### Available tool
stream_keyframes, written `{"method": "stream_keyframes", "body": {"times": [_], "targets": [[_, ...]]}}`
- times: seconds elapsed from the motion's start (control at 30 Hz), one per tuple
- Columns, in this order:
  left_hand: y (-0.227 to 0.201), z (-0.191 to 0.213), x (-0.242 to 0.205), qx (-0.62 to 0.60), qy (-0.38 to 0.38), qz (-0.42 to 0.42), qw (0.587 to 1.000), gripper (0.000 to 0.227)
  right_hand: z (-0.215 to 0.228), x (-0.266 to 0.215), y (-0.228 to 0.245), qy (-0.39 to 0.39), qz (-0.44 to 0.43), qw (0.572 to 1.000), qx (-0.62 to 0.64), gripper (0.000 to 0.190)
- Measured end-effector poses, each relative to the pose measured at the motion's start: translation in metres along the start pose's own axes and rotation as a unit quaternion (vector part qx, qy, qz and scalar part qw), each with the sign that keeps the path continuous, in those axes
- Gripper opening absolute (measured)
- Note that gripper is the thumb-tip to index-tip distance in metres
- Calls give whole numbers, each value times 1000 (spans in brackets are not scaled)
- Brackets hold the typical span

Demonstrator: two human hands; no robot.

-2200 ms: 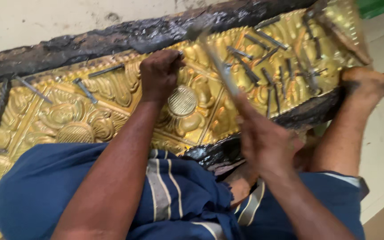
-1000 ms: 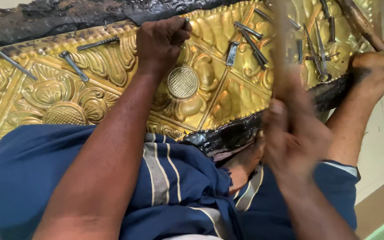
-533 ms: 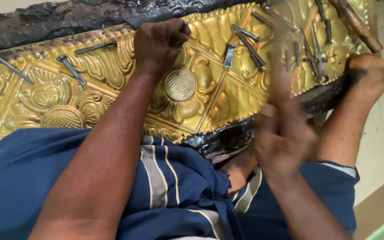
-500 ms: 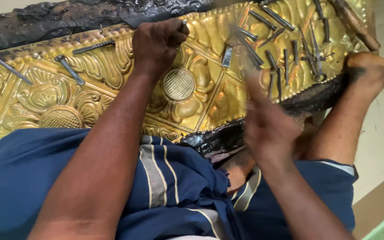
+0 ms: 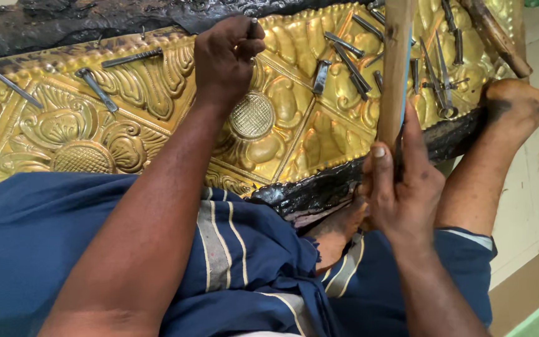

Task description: The person is sitting on the floor and using a hammer and chisel to carve intricate patterns into a large, gold-colored metal panel. They repeatedly strike the chisel with the hammer to shape the metal surface.

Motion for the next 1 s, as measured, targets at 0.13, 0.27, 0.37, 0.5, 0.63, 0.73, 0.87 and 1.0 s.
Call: {"method": "stream_keyframes", "body": {"times": [0.13, 0.27, 0.37, 0.5, 0.63, 0.73, 0.87, 1.0], "targets": [[5, -3, -3, 18, 15, -26, 999, 14, -3, 7, 18, -2, 193, 970, -147, 52], [12, -8, -4, 14, 17, -28, 999, 9, 6, 11, 21, -61, 169, 983, -45, 48], [16, -9, -4, 36, 34, -28, 998, 11, 9, 8, 22, -94, 133, 986, 45, 47], [11, -6, -2, 55, 38, -44, 997, 11, -41, 20, 14, 115, 153, 973, -126, 66], [12, -5, -3, 63, -1, -63, 996, 12, -20, 17, 11, -4, 171, 983, -66, 48], [15, -5, -4, 17, 10, -38, 999, 12, 5, 2, 4, -110, 119, 983, 90, 42], [15, -7, -4, 26, 45, -41, 998, 11, -25, 8, -14, -13, 121, 990, 72, 42], [13, -6, 5, 22, 33, -56, 998, 11, -24, 18, 7, 22, 222, 969, -106, 49]]}}
Point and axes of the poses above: each hand's wrist, its own x-axis towards the middle knuckle, its own z-axis out of the back of the hand, y = z × x, the point moved 4 cm from there along x, towards the middle knuckle, and after that the axes turned 5 degrees about -y, right-handed, at the moved point
